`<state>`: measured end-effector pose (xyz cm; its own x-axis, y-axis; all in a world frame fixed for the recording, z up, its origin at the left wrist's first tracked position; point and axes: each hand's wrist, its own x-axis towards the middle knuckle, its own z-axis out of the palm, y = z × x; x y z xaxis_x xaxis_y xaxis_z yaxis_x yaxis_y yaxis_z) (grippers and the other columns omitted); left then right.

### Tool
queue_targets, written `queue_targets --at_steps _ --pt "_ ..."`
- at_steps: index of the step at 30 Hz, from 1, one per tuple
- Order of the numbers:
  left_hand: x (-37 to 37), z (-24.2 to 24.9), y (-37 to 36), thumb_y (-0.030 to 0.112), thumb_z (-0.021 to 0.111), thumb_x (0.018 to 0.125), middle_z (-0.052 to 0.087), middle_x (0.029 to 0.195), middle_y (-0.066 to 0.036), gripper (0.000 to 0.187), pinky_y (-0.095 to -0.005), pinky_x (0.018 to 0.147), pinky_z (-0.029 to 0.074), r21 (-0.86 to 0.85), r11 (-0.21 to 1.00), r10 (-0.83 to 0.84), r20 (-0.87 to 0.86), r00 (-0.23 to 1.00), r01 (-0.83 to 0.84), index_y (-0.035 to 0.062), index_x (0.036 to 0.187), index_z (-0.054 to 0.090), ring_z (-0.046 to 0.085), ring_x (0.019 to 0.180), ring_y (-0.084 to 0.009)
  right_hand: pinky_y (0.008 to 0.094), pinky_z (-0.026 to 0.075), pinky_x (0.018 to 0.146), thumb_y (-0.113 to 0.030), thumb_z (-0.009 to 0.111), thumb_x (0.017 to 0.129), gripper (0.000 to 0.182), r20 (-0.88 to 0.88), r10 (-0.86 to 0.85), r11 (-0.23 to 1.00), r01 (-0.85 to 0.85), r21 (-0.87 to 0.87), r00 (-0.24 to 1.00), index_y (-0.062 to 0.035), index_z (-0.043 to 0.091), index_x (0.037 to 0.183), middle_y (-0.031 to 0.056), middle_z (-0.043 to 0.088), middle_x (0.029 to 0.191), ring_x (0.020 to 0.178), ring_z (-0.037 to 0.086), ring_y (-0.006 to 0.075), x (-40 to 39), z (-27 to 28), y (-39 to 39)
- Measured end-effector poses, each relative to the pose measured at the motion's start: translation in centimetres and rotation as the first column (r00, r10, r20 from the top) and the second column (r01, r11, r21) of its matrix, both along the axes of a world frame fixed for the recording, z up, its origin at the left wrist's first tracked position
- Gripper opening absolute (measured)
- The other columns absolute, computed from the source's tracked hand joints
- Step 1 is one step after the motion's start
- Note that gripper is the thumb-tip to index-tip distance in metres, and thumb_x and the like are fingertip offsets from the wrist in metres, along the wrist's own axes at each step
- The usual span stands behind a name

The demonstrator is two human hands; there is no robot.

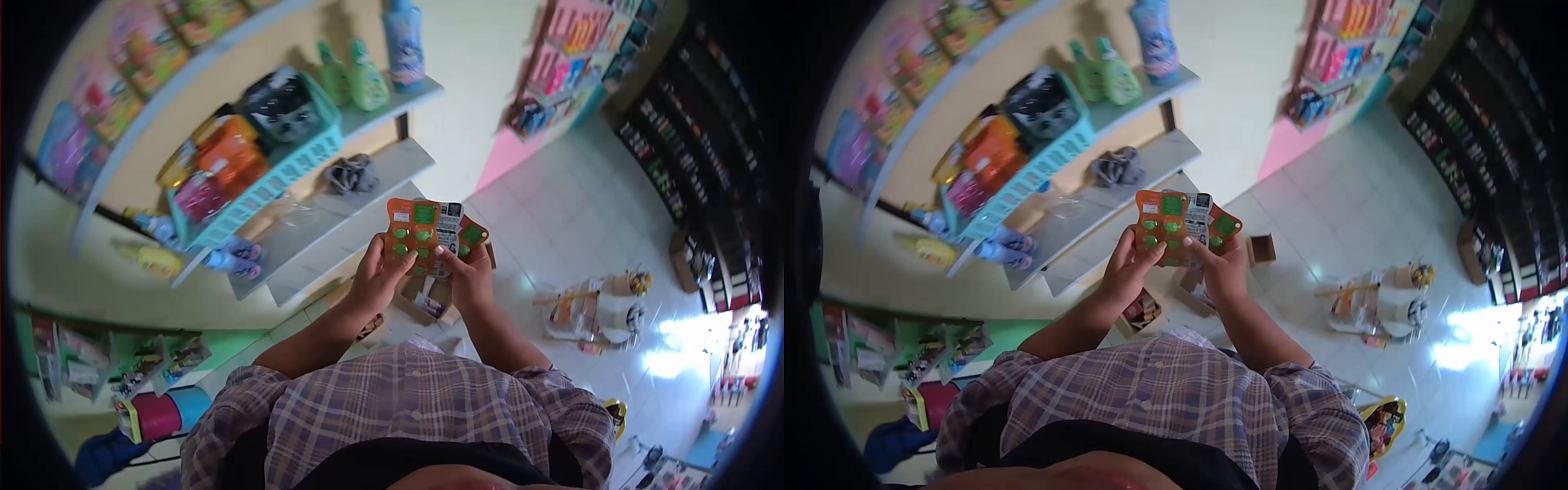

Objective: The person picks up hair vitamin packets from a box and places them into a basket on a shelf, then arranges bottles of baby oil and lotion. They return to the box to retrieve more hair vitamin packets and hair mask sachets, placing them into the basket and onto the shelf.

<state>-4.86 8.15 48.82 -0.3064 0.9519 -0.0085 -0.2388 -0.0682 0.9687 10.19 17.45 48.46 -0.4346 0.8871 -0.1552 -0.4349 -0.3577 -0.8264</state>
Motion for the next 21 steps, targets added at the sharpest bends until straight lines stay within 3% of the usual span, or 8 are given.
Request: queue_targets --at_steps 6,8,12,14,15,18,20,21 --pt "-2.8 4.5 -5.3 0.014 0.063 0.099 0.061 0.117 -0.008 0.032 -0.0315 0.094 0.047 0.118 0.981 0.151 0.026 0.988 -0.153 0.0023 0.124 0.048 0.059 0.109 -0.0140 0.0319 0.057 0.082 0.001 0.075 0.085 0.052 0.113 0.057 0.949 -0.089 0.302 0.992 -0.0024 0.048 0.129 0.0102 0.067 0.114 0.100 0.067 0.0173 -4.1 3.5 -3.0" --pt "-3.0 5.7 -7.5 0.012 0.062 0.099 0.061 0.118 -0.009 0.030 -0.0341 0.098 0.046 0.246 0.955 0.191 -0.094 0.977 -0.163 0.0016 0.124 0.048 0.058 0.113 -0.0151 0.0306 0.057 0.080 0.001 0.075 0.085 0.054 0.131 0.093 0.929 -0.133 0.346 0.987 -0.0024 0.047 0.130 0.0103 0.068 0.114 0.099 0.067 0.0166 -5.2 3.8 -4.2" --pt "-4.3 5.6 -11.3 0.009 0.060 0.099 0.059 0.122 -0.013 0.027 -0.0362 0.100 0.045 0.196 0.967 0.209 -0.258 0.943 -0.161 0.0007 0.122 0.050 0.056 0.119 -0.0182 0.0316 0.057 0.082 0.003 0.066 0.091 0.050 0.196 0.214 0.927 -0.262 0.268 0.957 -0.0026 0.042 0.135 0.0113 0.064 0.115 0.102 0.066 0.0193 -7.7 3.4 -7.0" --pt "-4.6 6.2 -12.7 0.006 0.061 0.096 0.055 0.128 -0.018 0.025 -0.0372 0.101 0.044 0.405 0.912 0.324 -0.601 0.731 -0.071 -0.0003 0.118 0.053 0.055 0.121 -0.0235 0.0315 0.057 0.081 0.000 0.064 0.094 0.049 0.163 0.281 0.919 -0.314 0.237 0.946 -0.0047 0.041 0.137 0.0107 0.063 0.116 0.101 0.066 0.0192 -8.5 3.4 -8.8" --pt "-4.9 6.6 -13.7 0.005 0.064 0.093 0.050 0.135 -0.023 0.025 -0.0397 0.103 0.043 0.365 0.930 0.305 -0.675 0.672 -0.055 -0.0013 0.115 0.055 0.053 0.125 -0.0304 0.0313 0.057 0.080 -0.003 0.061 0.096 0.047 0.122 0.371 0.889 -0.390 0.241 0.921 -0.0069 0.040 0.139 0.0098 0.062 0.116 0.101 0.065 0.0189 -8.8 4.1 -9.6" --pt "-6.0 6.0 -15.9 0.006 0.066 0.092 0.048 0.138 -0.025 0.025 -0.0426 0.105 0.042 0.330 0.943 0.300 -0.799 0.521 -0.036 -0.0011 0.113 0.057 0.050 0.130 -0.0349 0.0316 0.058 0.079 -0.011 0.058 0.100 0.044 0.039 0.485 0.832 -0.475 0.285 0.873 -0.0105 0.040 0.140 0.0081 0.061 0.118 0.101 0.065 0.0190 -10.7 3.0 -11.2" --pt "-6.4 6.5 -17.2 0.008 0.067 0.091 0.044 0.142 -0.026 0.025 -0.0452 0.108 0.040 0.298 0.954 0.278 -0.817 0.505 -0.042 -0.0004 0.112 0.058 0.045 0.135 -0.0389 0.0321 0.058 0.080 -0.010 0.061 0.098 0.040 -0.134 0.517 0.854 -0.520 0.012 0.845 -0.0074 0.047 0.135 0.0087 0.064 0.115 0.099 0.067 0.0199 -10.9 3.1 -12.0" --pt "-6.6 6.8 -17.6 0.009 0.067 0.090 0.041 0.144 -0.026 0.025 -0.0460 0.109 0.039 0.294 0.956 0.260 -0.833 0.487 -0.008 0.0004 0.112 0.058 0.042 0.137 -0.0401 0.0321 0.058 0.080 -0.010 0.061 0.098 0.040 -0.133 0.520 0.852 -0.524 0.009 0.844 -0.0074 0.047 0.135 0.0087 0.064 0.115 0.099 0.067 0.0199 -11.1 3.2 -12.1"
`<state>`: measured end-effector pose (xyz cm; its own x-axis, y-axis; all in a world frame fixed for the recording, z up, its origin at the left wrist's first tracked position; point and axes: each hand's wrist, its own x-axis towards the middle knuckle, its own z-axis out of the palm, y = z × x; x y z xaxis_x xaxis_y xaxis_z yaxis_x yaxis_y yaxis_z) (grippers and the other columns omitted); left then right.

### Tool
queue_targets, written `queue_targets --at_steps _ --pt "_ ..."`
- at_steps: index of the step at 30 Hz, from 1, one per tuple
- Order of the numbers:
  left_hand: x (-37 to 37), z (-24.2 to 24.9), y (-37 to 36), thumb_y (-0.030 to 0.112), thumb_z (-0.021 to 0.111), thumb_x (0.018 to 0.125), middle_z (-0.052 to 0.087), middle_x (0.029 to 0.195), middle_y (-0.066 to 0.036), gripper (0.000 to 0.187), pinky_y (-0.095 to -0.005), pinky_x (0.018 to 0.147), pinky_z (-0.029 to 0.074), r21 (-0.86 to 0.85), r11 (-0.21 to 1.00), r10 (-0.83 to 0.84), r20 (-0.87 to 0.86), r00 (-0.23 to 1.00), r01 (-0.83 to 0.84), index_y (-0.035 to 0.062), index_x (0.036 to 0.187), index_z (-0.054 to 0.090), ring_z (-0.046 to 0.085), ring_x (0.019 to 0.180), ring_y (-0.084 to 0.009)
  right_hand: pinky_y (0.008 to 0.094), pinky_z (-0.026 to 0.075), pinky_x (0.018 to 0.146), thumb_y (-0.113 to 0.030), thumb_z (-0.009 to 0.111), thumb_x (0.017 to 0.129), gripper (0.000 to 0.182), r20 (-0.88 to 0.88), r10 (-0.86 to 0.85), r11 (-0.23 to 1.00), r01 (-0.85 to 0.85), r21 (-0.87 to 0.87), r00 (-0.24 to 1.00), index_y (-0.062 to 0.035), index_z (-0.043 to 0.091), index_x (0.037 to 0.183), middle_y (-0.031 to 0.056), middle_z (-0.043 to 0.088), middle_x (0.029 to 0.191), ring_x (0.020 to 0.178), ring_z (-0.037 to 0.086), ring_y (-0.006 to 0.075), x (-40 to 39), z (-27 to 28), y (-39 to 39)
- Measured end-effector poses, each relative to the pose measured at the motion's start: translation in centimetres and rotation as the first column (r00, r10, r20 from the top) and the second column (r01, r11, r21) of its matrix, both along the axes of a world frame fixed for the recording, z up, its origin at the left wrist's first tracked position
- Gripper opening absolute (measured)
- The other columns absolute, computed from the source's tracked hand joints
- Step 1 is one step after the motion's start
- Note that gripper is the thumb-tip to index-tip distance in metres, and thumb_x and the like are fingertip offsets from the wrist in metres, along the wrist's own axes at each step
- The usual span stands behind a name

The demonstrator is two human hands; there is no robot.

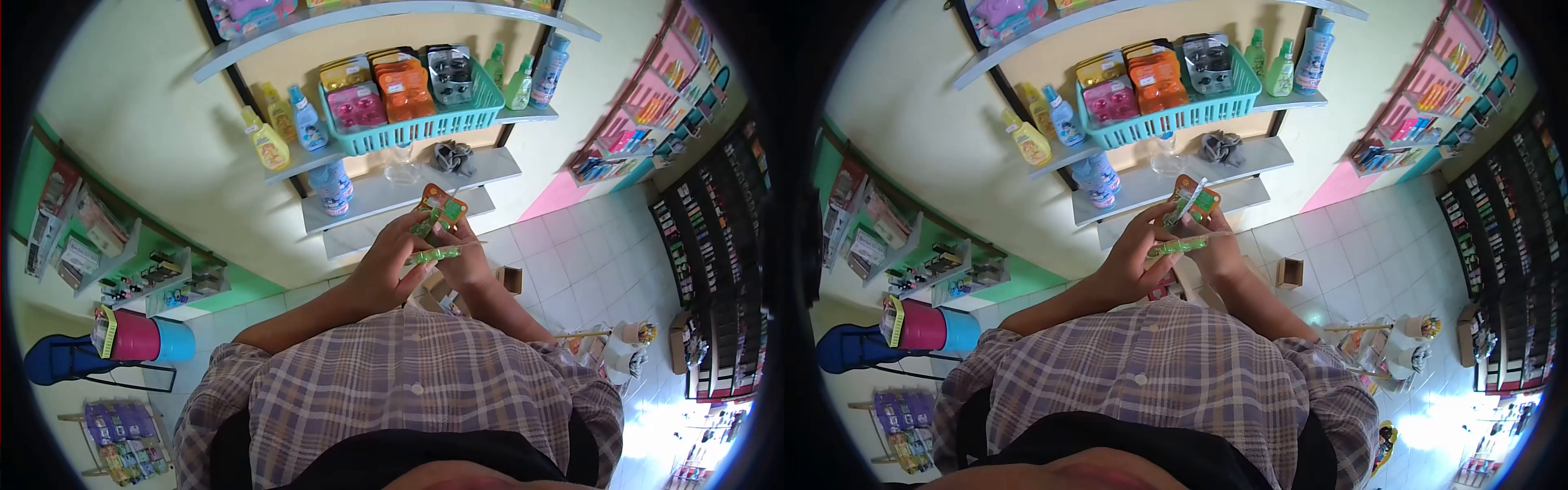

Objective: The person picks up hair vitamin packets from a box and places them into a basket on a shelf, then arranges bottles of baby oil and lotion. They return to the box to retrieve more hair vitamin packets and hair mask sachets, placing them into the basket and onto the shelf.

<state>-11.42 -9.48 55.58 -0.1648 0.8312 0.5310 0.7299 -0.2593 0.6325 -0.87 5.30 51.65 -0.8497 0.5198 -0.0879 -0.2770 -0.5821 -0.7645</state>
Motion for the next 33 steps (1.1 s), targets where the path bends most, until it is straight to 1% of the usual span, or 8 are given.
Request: queue_targets --at_steps 5,7,17,21,25,26,29,33 --pt "0.1 -0.4 -1.3 0.008 0.068 0.086 0.031 0.151 -0.026 0.028 -0.0499 0.113 0.035 -0.025 0.998 -0.061 0.034 0.998 0.061 0.0019 0.111 0.057 0.032 0.142 -0.0434 0.0322 0.058 0.083 -0.007 0.066 0.095 0.026 -0.035 0.136 0.985 -0.139 -0.103 0.990 -0.0029 0.061 0.119 0.0094 0.069 0.110 0.099 0.068 0.0204 -0.2 -0.3 0.4" --pt "-0.1 0.1 -1.5 0.007 0.069 0.083 0.027 0.153 -0.025 0.031 -0.0519 0.115 0.032 0.001 1.000 -0.024 -0.244 0.970 0.026 0.0021 0.112 0.056 0.028 0.144 -0.0446 0.0323 0.058 0.084 -0.007 0.066 0.094 0.027 -0.006 0.125 0.990 -0.126 -0.057 0.992 -0.0031 0.061 0.120 0.0095 0.069 0.110 0.099 0.068 0.0202 -0.5 -0.9 0.8" --pt "-0.4 -0.5 -3.9 0.007 0.068 0.085 0.032 0.151 -0.027 0.034 -0.0518 0.112 0.036 -0.006 0.999 0.050 -0.179 0.983 -0.052 0.0002 0.115 0.054 0.035 0.141 -0.0443 0.0389 0.055 0.090 -0.015 0.060 0.099 0.030 -0.034 0.326 0.917 -0.324 -0.233 0.945 -0.0030 0.057 0.127 0.0106 0.066 0.116 0.104 0.066 0.0242 -1.8 -0.9 -1.0" --pt "0.3 -2.8 -4.3 0.008 0.053 0.101 0.041 0.147 -0.023 0.034 -0.0333 0.101 0.051 0.087 0.976 0.086 0.693 0.716 -0.201 -0.0033 0.133 0.048 0.053 0.127 -0.0221 0.0461 0.052 0.094 -0.025 0.051 0.104 0.036 -0.014 0.401 0.899 -0.397 -0.185 0.916 -0.0023 0.050 0.132 0.0132 0.061 0.124 0.112 0.062 0.0266 -2.9 -1.5 -2.1" --pt "-0.8 -2.4 -6.2 0.003 0.060 0.094 0.043 0.143 -0.023 0.035 -0.0393 0.103 0.049 0.150 0.925 0.320 0.193 0.928 -0.350 -0.0041 0.127 0.051 0.053 0.128 -0.0316 0.0505 0.049 0.098 -0.031 0.044 0.106 0.041 0.169 0.311 0.919 -0.251 -0.305 0.935 -0.0058 0.044 0.138 0.0145 0.058 0.127 0.115 0.060 0.0294 -3.6 -0.6 -3.5" --pt "-0.8 -1.8 -6.7 0.000 0.064 0.089 0.044 0.141 -0.022 0.036 -0.0422 0.106 0.046 0.123 0.929 0.359 -0.068 0.931 -0.349 -0.0039 0.123 0.054 0.051 0.130 -0.0353 0.0502 0.049 0.098 -0.032 0.043 0.106 0.041 0.049 0.355 0.890 -0.321 -0.323 0.934 -0.0065 0.044 0.138 0.0141 0.057 0.128 0.115 0.060 0.0293 -3.6 -0.6 -3.6" --pt "-0.5 -1.7 -6.4 -0.005 0.068 0.078 0.044 0.142 -0.021 0.038 -0.0466 0.111 0.038 0.137 0.956 0.283 -0.182 0.942 -0.261 -0.0018 0.115 0.057 0.043 0.136 -0.0404 0.0471 0.050 0.098 -0.037 0.041 0.106 0.045 -0.216 0.435 0.806 -0.485 -0.340 0.874 -0.0083 0.042 0.141 0.0136 0.056 0.130 0.116 0.060 0.0288 -3.7 -3.1 -3.4" --pt "0.1 -2.1 -6.5 -0.005 0.069 0.076 0.043 0.145 -0.017 0.039 -0.0485 0.113 0.035 0.067 0.965 0.262 -0.200 0.944 -0.253 0.0013 0.112 0.058 0.040 0.137 -0.0392 0.0408 0.049 0.101 -0.051 0.040 0.104 0.059 -0.131 0.417 0.850 -0.334 0.408 0.900 -0.0139 0.035 0.149 0.0135 0.051 0.138 0.121 0.057 0.0271 -3.0 -1.3 -4.8"
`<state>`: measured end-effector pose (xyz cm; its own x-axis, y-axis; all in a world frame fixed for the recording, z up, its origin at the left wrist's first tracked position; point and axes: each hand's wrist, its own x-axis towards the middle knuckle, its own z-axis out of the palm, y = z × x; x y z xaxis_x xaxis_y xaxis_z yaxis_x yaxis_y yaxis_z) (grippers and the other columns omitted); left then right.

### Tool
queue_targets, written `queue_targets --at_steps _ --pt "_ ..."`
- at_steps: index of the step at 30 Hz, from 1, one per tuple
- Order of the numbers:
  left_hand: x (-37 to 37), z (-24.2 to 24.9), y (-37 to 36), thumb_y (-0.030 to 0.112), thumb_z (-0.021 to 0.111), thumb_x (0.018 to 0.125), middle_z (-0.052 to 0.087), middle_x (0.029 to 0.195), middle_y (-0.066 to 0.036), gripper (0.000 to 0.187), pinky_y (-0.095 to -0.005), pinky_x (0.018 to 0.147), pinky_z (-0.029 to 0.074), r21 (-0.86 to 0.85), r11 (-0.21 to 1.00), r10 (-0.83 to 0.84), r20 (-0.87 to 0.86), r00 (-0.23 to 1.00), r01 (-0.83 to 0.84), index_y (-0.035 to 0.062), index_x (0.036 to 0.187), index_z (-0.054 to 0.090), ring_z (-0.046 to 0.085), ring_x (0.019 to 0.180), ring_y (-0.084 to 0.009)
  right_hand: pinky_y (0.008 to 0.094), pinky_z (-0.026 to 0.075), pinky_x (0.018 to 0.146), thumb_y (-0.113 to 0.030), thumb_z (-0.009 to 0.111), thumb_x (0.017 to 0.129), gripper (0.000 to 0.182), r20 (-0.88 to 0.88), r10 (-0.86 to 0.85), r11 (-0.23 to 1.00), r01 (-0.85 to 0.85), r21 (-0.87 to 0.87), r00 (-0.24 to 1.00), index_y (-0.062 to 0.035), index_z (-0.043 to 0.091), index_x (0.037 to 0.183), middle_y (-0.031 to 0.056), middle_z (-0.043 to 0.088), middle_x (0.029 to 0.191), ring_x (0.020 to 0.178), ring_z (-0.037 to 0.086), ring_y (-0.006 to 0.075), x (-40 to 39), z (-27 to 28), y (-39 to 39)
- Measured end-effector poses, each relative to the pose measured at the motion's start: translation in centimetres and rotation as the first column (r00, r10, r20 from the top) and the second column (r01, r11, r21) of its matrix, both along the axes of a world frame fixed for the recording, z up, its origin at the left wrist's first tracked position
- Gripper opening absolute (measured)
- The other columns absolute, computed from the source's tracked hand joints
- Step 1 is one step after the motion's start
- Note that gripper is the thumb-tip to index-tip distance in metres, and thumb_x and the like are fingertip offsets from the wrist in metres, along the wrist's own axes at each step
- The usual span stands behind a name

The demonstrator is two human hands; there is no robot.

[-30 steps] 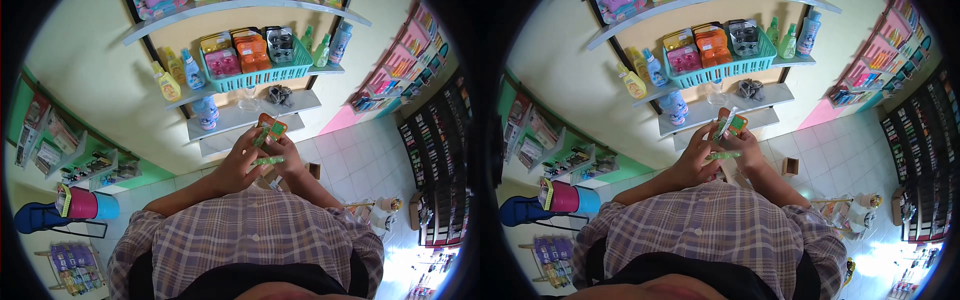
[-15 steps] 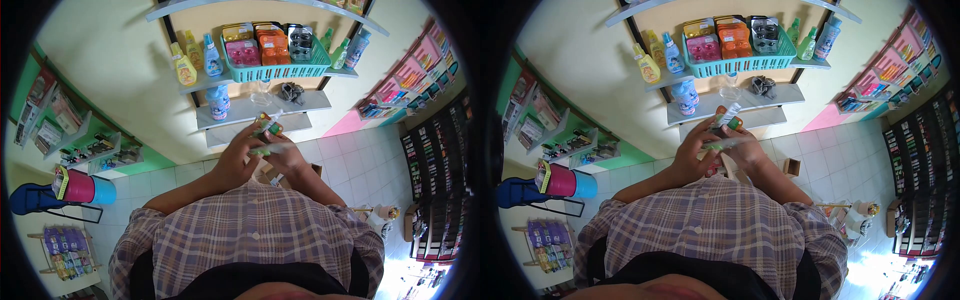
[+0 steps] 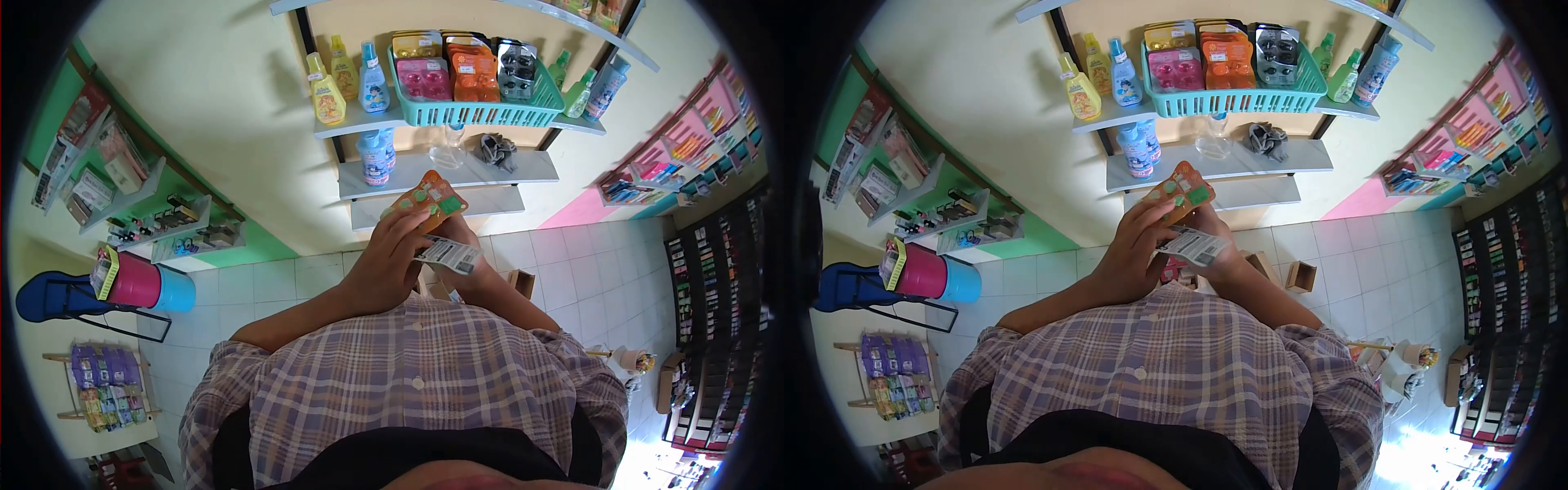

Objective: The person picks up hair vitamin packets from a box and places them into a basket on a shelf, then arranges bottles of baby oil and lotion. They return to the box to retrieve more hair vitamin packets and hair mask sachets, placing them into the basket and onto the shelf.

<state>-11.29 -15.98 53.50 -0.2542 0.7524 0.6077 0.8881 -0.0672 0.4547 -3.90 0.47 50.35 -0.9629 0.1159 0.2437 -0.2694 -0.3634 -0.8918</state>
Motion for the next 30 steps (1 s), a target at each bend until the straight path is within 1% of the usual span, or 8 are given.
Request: queue_targets --at_steps 2,6,10,12,14,15,21,30 --pt "0.2 0.2 -0.4 -0.005 0.070 0.076 0.042 0.144 -0.019 0.037 -0.0494 0.112 0.036 -0.015 1.000 0.006 0.035 0.999 -0.005 0.0015 0.111 0.058 0.039 0.137 -0.0408 0.0393 0.049 0.100 -0.053 0.041 0.103 0.062 0.049 0.247 0.742 -0.156 -0.652 0.968 -0.0135 0.032 0.150 0.0131 0.048 0.140 0.123 0.055 0.0259 -0.6 0.7 -0.3" --pt "0.4 -1.7 -0.8 0.004 0.068 0.087 0.049 0.140 -0.018 0.032 -0.0426 0.107 0.042 0.035 0.999 -0.029 0.388 0.921 0.017 0.0014 0.117 0.058 0.048 0.131 -0.0347 0.0384 0.049 0.099 -0.046 0.043 0.104 0.057 0.133 0.332 0.734 -0.167 -0.658 0.934 -0.0128 0.032 0.149 0.0123 0.049 0.139 0.122 0.056 0.0261 0.6 0.6 -0.2" --pt "0.3 -1.1 -1.1 0.014 0.064 0.097 0.059 0.131 -0.013 0.034 -0.0347 0.101 0.047 0.053 0.992 -0.108 0.834 0.541 0.117 0.0003 0.127 0.055 0.059 0.119 -0.0237 0.0423 0.050 0.096 -0.016 0.058 0.098 0.038 0.248 0.040 0.989 -0.073 0.127 0.968 -0.0073 0.052 0.134 0.0112 0.050 0.137 0.122 0.057 0.0265 -0.2 -1.1 0.2" --pt "-0.3 -0.1 -1.1 0.021 0.061 0.100 0.064 0.123 -0.009 0.042 -0.0318 0.096 0.050 0.068 0.986 -0.107 0.956 0.274 0.150 -0.0011 0.134 0.051 0.063 0.110 -0.0164 0.0407 0.047 0.105 -0.021 0.040 0.105 0.044 0.352 0.106 0.886 0.073 -0.458 0.930 -0.0046 0.035 0.145 0.0133 0.050 0.139 0.126 0.054 0.0253 0.1 -0.2 -0.2" --pt "-0.5 0.2 -0.8 0.021 0.061 0.100 0.064 0.123 -0.009 0.042 -0.0325 0.096 0.050 0.118 0.986 -0.135 0.980 0.147 0.118 -0.0009 0.134 0.051 0.063 0.110 -0.0166 0.0462 0.046 0.106 -0.022 0.041 0.105 0.046 0.255 -0.075 0.994 0.051 0.097 0.964 -0.0105 0.032 0.148 0.0119 0.047 0.143 0.129 0.051 0.0265 0.7 -1.9 0.4" --pt "-0.7 0.3 -0.6 0.020 0.061 0.100 0.063 0.122 -0.009 0.041 -0.0332 0.096 0.051 0.160 0.985 -0.162 0.987 0.021 0.069 -0.0007 0.134 0.050 0.063 0.110 -0.0168 0.0509 0.045 0.105 -0.023 0.041 0.105 0.047 0.317 -0.005 0.978 0.072 -0.198 0.948 -0.0143 0.031 0.149 0.0110 0.045 0.145 0.131 0.050 0.0277 1.1 -0.6 0.4" --pt "-1.4 -1.1 0.9 0.021 0.062 0.099 0.063 0.120 -0.012 0.040 -0.0334 0.096 0.052 0.159 0.987 -0.154 0.970 0.188 -0.013 -0.0023 0.129 0.050 0.063 0.110 -0.0167 0.0616 0.050 0.095 -0.014 0.051 0.101 0.053 0.356 -0.002 0.878 0.172 -0.447 0.934 -0.0196 0.029 0.149 0.0100 0.044 0.147 0.131 0.050 0.0340 3.0 2.0 1.2" --pt "-0.4 -2.8 2.5 0.018 0.064 0.098 0.059 0.121 -0.010 0.042 -0.0324 0.096 0.050 0.123 0.986 -0.156 0.920 0.360 0.113 0.0020 0.129 0.042 0.059 0.113 -0.0147 0.0359 0.060 0.075 -0.019 0.058 0.101 0.052 0.421 -0.184 0.973 0.225 -0.048 0.888 -0.0070 0.033 0.144 0.0127 0.055 0.131 0.109 0.064 0.0224 4.9 2.1 1.6"
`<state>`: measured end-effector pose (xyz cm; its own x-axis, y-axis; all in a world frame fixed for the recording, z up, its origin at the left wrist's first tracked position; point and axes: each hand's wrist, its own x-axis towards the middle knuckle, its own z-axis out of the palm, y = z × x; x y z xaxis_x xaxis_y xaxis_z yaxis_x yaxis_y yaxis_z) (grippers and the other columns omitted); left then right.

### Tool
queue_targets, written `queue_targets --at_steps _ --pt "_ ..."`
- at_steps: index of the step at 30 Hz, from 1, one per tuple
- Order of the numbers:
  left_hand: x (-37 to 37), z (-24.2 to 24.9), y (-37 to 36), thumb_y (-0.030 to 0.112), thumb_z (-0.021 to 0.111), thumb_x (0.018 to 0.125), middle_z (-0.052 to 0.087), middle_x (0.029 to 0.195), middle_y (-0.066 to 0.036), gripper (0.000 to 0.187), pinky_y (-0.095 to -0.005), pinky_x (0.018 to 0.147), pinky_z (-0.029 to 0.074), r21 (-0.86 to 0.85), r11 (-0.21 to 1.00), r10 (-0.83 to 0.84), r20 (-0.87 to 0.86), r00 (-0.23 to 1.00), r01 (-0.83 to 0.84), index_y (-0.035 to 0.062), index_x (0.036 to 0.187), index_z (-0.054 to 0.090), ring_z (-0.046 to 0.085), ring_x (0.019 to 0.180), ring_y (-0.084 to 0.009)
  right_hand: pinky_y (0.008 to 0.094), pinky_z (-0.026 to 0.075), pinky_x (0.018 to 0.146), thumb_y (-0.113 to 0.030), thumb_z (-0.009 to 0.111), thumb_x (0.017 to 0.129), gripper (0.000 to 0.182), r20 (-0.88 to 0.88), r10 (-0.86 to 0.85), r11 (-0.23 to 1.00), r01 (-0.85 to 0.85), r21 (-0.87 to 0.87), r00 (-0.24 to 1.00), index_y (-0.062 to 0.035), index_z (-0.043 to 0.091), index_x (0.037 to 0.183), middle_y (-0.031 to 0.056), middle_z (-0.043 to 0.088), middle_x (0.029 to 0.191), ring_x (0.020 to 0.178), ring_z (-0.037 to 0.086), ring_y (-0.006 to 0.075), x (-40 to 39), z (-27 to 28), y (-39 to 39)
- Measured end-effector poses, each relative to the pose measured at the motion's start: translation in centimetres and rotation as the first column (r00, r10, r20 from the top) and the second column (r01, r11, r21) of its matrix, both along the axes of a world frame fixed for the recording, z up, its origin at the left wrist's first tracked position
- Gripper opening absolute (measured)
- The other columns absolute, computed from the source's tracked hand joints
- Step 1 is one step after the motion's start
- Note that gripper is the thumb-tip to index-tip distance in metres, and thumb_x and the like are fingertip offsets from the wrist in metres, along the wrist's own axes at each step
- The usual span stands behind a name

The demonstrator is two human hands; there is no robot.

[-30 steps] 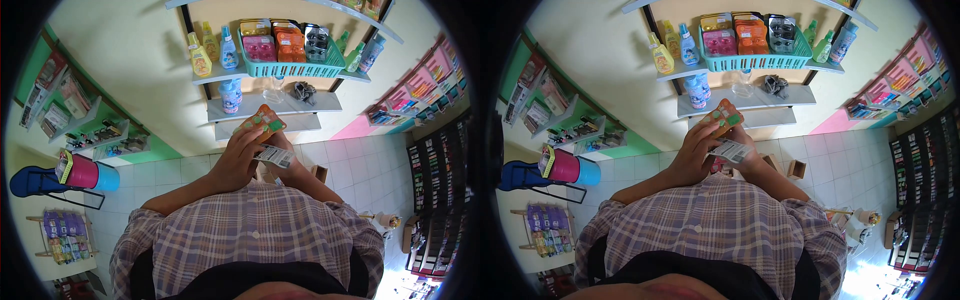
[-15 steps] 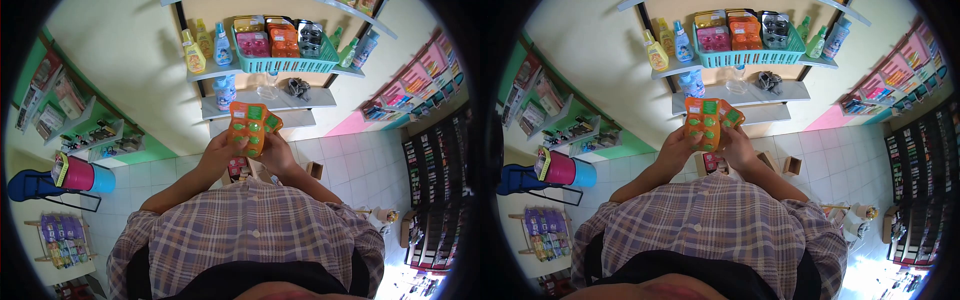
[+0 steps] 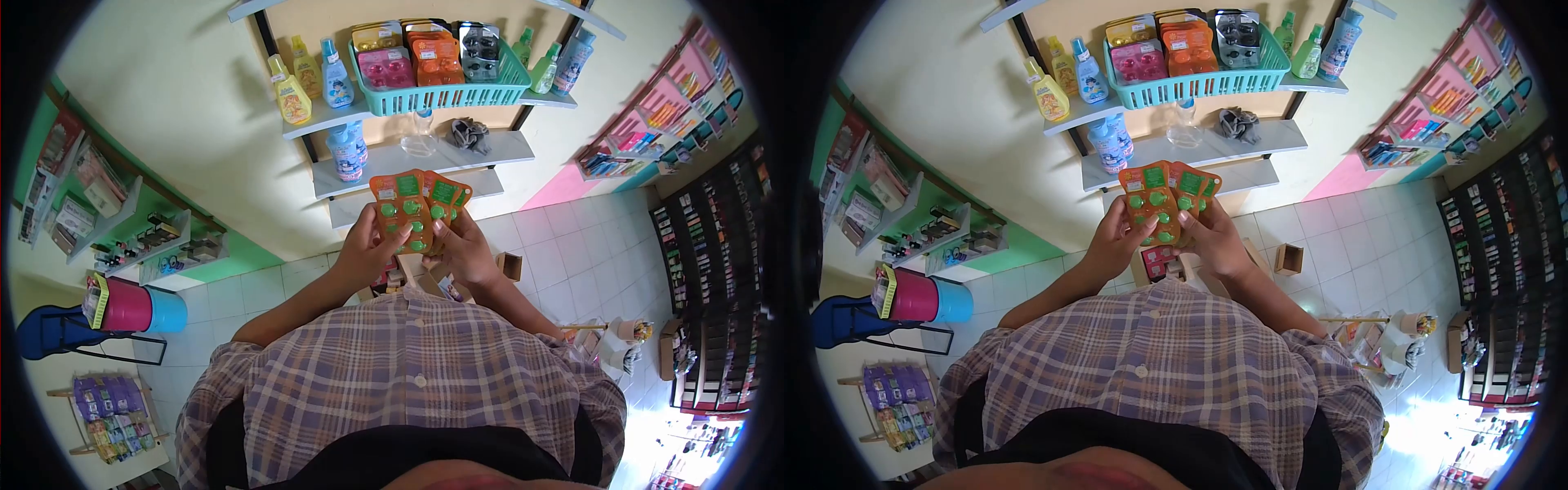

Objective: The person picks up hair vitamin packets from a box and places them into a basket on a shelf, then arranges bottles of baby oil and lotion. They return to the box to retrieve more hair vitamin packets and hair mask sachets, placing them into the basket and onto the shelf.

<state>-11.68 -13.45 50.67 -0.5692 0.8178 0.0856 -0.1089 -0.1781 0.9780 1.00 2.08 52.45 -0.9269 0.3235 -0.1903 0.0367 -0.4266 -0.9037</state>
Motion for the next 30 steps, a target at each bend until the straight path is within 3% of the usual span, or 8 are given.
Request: queue_targets --at_steps 8,10,13,16,18,20,25,30 --pt "0.0 0.1 0.4 0.012 0.066 0.095 0.054 0.131 -0.012 0.052 -0.0377 0.104 0.046 -0.066 0.993 -0.104 -0.059 0.993 0.100 0.0023 0.135 0.034 0.054 0.123 -0.0189 0.0257 0.054 0.066 -0.008 0.072 0.090 0.065 -0.040 -0.002 0.988 0.008 0.156 0.999 -0.0050 0.035 0.143 0.0077 0.061 0.119 0.095 0.062 0.0136 1.0 0.0 0.4" --pt "0.1 1.2 1.1 0.020 0.072 0.093 0.055 0.128 -0.011 0.055 -0.0318 0.088 0.054 0.044 0.996 -0.069 -0.100 0.993 0.073 0.0009 0.132 0.039 0.061 0.107 -0.0157 0.0257 0.054 0.065 -0.008 0.071 0.090 0.065 -0.051 -0.010 0.986 0.019 0.166 0.999 -0.0048 0.035 0.143 0.0077 0.061 0.118 0.094 0.062 0.0133 1.7 0.9 0.6" --pt "-1.1 3.3 2.1 0.015 0.069 0.094 0.056 0.129 -0.011 0.051 -0.0365 0.103 0.046 -0.024 0.968 -0.251 -0.078 0.965 0.250 0.0021 0.135 0.043 0.054 0.122 -0.0182 0.0259 0.053 0.065 -0.007 0.072 0.089 0.066 -0.108 -0.025 0.981 0.045 0.190 0.994 -0.0045 0.034 0.144 0.0076 0.060 0.117 0.093 0.062 0.0128 2.4 2.5 2.3" --pt "-2.2 4.0 4.5 0.017 0.070 0.094 0.060 0.123 -0.008 0.045 -0.0333 0.099 0.048 0.075 0.962 -0.242 -0.211 0.947 0.263 0.0026 0.132 0.051 0.055 0.117 -0.0153 0.0274 0.054 0.065 -0.011 0.068 0.093 0.064 -0.145 0.001 0.964 0.038 0.264 0.989 -0.0067 0.033 0.146 0.0077 0.060 0.121 0.093 0.063 0.0137 3.8 2.7 3.8" --pt "-2.5 5.1 6.0 0.016 0.070 0.094 0.064 0.113 -0.004 0.037 -0.0275 0.085 0.053 0.056 0.970 -0.204 -0.329 0.922 0.235 0.0024 0.125 0.054 0.061 0.102 -0.0112 0.0289 0.055 0.063 -0.023 0.056 0.101 0.058 -0.211 -0.037 0.999 0.032 -0.026 0.977 -0.0077 0.028 0.149 0.0094 0.059 0.123 0.092 0.066 0.0174 4.1 2.0 4.7" --pt "-1.6 8.4 6.7 0.020 0.072 0.093 0.066 0.111 -0.008 0.036 -0.0254 0.072 0.054 -0.109 0.971 -0.235 -0.295 0.926 0.212 0.0015 0.120 0.056 0.067 0.087 -0.0114 0.0307 0.055 0.065 -0.030 0.048 0.104 0.054 -0.229 -0.010 0.997 -0.009 -0.081 0.973 -0.0107 0.029 0.150 0.0098 0.056 0.130 0.098 0.067 0.0202 3.9 2.3 5.6" --pt "-2.5 10.9 10.0 0.017 0.074 0.092 0.067 0.107 -0.014 0.048 -0.0253 0.058 0.054 -0.013 0.992 -0.120 -0.346 0.930 0.123 0.0009 0.126 0.043 0.068 0.072 -0.0125 0.0248 0.047 0.051 -0.033 0.041 0.106 0.048 -0.204 -0.168 0.984 0.151 -0.098 0.964 -0.0110 0.034 0.148 0.0092 0.060 0.122 0.086 0.066 0.0158 1.8 3.5 9.3" --pt "-4.9 16.0 15.2 0.009 0.068 0.094 0.067 0.108 -0.016 0.046 -0.0304 0.066 0.058 0.262 0.965 0.180 -0.591 0.786 -0.023 0.0017 0.131 0.042 0.072 0.079 -0.0206 0.0209 0.037 0.039 -0.030 0.040 0.106 0.038 -0.261 -0.338 0.930 0.364 0.059 0.904 -0.0099 0.043 0.138 0.0058 0.063 0.107 0.065 0.060 0.0078 0.3 6.2 14.7"
